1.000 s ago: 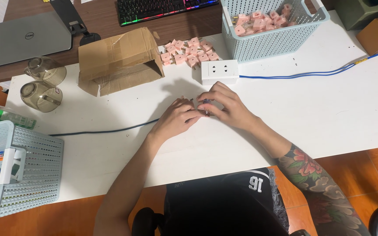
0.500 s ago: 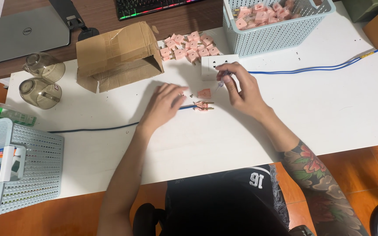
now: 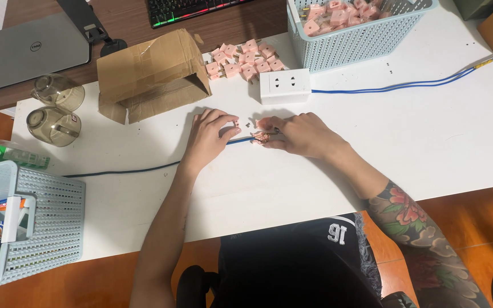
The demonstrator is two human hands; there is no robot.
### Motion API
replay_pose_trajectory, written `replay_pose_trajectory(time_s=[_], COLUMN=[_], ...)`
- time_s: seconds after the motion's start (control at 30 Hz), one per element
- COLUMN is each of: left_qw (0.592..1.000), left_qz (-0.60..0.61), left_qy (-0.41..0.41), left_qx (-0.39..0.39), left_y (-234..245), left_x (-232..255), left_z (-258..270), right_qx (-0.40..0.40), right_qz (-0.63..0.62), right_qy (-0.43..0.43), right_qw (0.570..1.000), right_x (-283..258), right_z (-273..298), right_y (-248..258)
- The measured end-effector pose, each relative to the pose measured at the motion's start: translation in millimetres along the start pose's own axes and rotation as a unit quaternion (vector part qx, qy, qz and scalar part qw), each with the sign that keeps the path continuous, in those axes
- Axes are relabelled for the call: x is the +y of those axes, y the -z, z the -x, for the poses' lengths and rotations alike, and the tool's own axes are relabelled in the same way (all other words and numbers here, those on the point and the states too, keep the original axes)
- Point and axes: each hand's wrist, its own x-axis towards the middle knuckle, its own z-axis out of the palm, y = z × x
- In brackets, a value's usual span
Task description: Assembling an electrical plug by connecting wires to internal terminals using a screwdriver.
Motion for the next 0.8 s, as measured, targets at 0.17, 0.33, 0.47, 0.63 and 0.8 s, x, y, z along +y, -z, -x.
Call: replay_pose_trajectory(time_s=[0.17, 0.33, 0.47, 0.63, 0.8], left_qw=[0.992, 0.983, 0.983, 0.985, 0.989], left_qz=[0.076, 0.101, 0.069, 0.050, 0.043], left_qy=[-0.085, -0.140, -0.157, -0.153, -0.134], left_qx=[0.047, 0.058, 0.070, 0.067, 0.048], left_y=[-20.3, -38.6, -45.0, -37.6, -37.0], left_x=[15.7, 32.0, 32.9, 45.4, 46.1], left_z=[3.0, 2.1, 2.5, 4.3, 5.4], right_qx=[0.025, 0.069, 0.169, 0.264, 0.374], right_qz=[0.013, -0.047, -0.105, -0.182, -0.218], right_qy=[0.016, 0.038, 0.096, 0.155, 0.212], right_qw=[0.999, 0.996, 0.975, 0.935, 0.876], right_x=[12.0, 25.1, 22.9, 25.8, 30.6], right_z=[-6.1, -4.5, 0.7, -1.0, -6.9], right_y=[-11.4, -10.9, -3.0, -13.9, -21.5])
